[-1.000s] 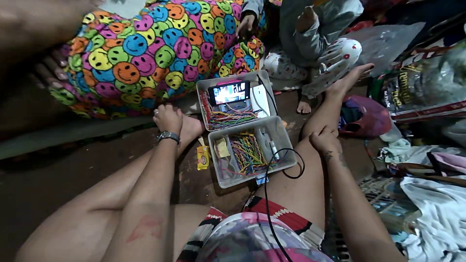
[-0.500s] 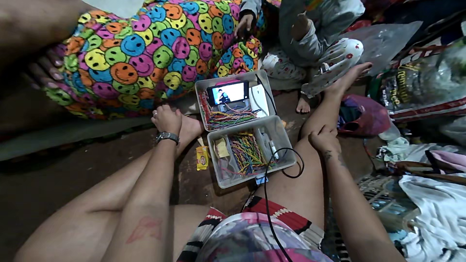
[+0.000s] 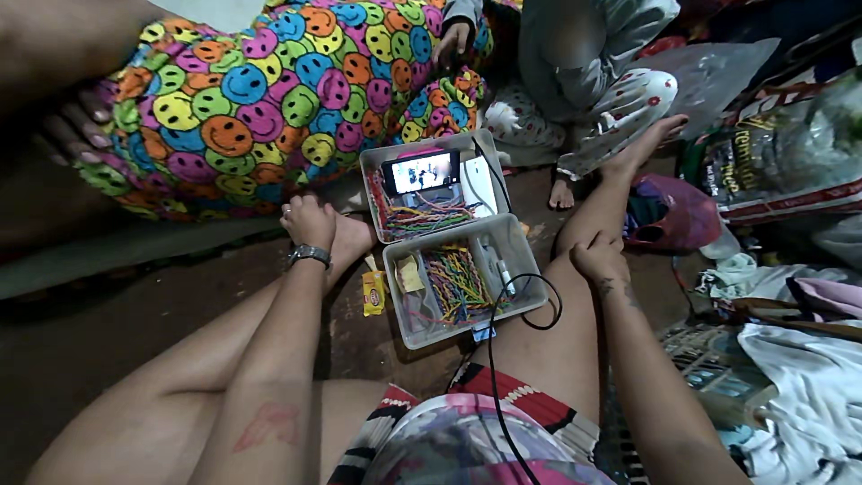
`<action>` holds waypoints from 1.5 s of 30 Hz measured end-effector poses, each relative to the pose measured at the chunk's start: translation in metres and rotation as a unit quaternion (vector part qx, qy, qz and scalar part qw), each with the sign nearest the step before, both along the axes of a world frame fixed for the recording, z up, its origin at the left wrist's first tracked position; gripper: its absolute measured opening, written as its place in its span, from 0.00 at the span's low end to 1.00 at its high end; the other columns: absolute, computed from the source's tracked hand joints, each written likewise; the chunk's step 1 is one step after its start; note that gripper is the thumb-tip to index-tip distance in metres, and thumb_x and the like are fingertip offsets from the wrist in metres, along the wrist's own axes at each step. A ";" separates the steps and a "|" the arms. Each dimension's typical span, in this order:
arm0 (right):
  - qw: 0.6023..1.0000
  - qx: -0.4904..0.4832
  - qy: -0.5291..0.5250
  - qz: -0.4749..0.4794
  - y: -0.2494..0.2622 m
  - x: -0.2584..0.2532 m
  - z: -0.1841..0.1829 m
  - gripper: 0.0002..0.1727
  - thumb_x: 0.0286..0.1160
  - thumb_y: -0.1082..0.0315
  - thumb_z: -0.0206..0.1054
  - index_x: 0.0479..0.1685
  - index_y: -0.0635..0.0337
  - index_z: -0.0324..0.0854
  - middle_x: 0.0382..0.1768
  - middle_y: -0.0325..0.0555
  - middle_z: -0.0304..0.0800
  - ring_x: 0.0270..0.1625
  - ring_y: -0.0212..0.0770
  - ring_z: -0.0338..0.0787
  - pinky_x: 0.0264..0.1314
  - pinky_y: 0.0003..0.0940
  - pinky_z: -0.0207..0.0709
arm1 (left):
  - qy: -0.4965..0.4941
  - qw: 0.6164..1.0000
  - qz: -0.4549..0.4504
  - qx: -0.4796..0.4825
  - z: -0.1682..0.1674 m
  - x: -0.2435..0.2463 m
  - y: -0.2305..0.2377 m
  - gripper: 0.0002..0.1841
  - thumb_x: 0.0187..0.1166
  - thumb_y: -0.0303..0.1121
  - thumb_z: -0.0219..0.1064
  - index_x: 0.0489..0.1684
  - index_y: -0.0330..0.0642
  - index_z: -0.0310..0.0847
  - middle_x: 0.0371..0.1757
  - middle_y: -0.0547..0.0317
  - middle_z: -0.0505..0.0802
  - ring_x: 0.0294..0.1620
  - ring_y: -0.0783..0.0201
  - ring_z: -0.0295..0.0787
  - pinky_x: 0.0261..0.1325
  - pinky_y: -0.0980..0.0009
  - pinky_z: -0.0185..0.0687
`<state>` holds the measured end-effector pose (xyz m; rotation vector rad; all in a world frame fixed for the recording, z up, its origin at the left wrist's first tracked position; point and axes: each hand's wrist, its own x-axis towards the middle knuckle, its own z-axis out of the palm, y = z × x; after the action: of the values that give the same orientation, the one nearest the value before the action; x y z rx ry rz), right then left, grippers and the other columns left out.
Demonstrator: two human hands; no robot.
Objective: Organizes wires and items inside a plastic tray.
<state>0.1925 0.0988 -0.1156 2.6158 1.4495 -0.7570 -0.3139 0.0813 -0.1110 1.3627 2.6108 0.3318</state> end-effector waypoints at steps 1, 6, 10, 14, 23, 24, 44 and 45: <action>1.000 -0.003 -0.002 0.001 0.000 0.000 0.001 0.40 0.85 0.49 0.52 0.93 0.61 0.53 0.90 0.72 0.51 0.84 0.71 0.67 0.79 0.68 0.65 | 0.004 1.000 -0.002 0.003 -0.001 0.000 0.000 0.21 0.86 0.39 0.62 0.63 0.28 0.82 0.72 0.24 0.78 0.77 0.25 0.68 0.75 0.28 0.61; 1.000 -0.003 -0.003 -0.006 0.001 0.000 -0.002 0.39 0.85 0.50 0.51 0.93 0.60 0.53 0.91 0.71 0.49 0.85 0.70 0.67 0.78 0.68 0.66 | 0.004 1.000 0.016 -0.004 -0.001 0.001 0.002 0.27 0.85 0.42 0.62 0.71 0.25 0.74 0.76 0.22 0.75 0.80 0.23 0.65 0.75 0.28 0.61; 1.000 -0.006 -0.006 -0.005 0.001 0.000 -0.001 0.39 0.85 0.50 0.52 0.93 0.60 0.54 0.90 0.70 0.50 0.85 0.70 0.67 0.79 0.67 0.66 | -0.005 1.000 0.024 -0.003 -0.001 0.001 0.001 0.28 0.85 0.42 0.61 0.74 0.25 0.72 0.74 0.24 0.77 0.79 0.27 0.68 0.78 0.30 0.58; 1.000 -0.002 -0.005 -0.002 0.001 0.000 -0.001 0.39 0.85 0.51 0.51 0.93 0.60 0.53 0.91 0.71 0.48 0.85 0.69 0.67 0.79 0.67 0.65 | 0.002 1.000 -0.006 -0.004 -0.002 -0.001 -0.001 0.23 0.87 0.41 0.59 0.67 0.28 0.79 0.71 0.26 0.81 0.77 0.28 0.72 0.76 0.29 0.60; 1.000 -0.006 -0.006 -0.001 0.002 0.001 -0.002 0.39 0.85 0.51 0.51 0.93 0.60 0.52 0.91 0.69 0.47 0.85 0.69 0.66 0.79 0.66 0.66 | -0.005 1.000 0.028 -0.004 0.000 0.003 0.001 0.29 0.85 0.42 0.62 0.74 0.24 0.70 0.75 0.23 0.77 0.79 0.27 0.69 0.78 0.30 0.59; 1.000 -0.007 -0.005 0.000 0.001 0.001 -0.001 0.39 0.85 0.51 0.51 0.93 0.61 0.52 0.91 0.70 0.47 0.85 0.69 0.66 0.79 0.66 0.66 | -0.010 0.999 0.032 -0.006 0.001 0.002 0.001 0.29 0.85 0.43 0.62 0.74 0.24 0.70 0.74 0.23 0.77 0.79 0.27 0.70 0.78 0.30 0.58; 1.000 0.011 -0.003 0.001 0.001 0.003 -0.006 0.39 0.86 0.50 0.52 0.93 0.62 0.53 0.90 0.71 0.49 0.85 0.70 0.67 0.79 0.66 0.67 | -0.011 1.000 0.010 0.013 -0.003 -0.001 0.001 0.24 0.85 0.39 0.62 0.70 0.26 0.77 0.74 0.22 0.76 0.80 0.24 0.65 0.76 0.29 0.62; 1.000 0.012 -0.002 0.002 0.001 0.003 -0.006 0.40 0.86 0.49 0.53 0.93 0.62 0.53 0.91 0.71 0.49 0.85 0.70 0.67 0.79 0.67 0.67 | -0.010 1.000 0.016 0.012 -0.003 -0.001 0.002 0.25 0.85 0.39 0.62 0.70 0.26 0.76 0.75 0.21 0.75 0.80 0.23 0.64 0.76 0.29 0.62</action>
<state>0.1957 0.0995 -0.1213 2.6303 1.4711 -0.7383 -0.3149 0.0831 -0.1138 1.3191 2.6230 0.3799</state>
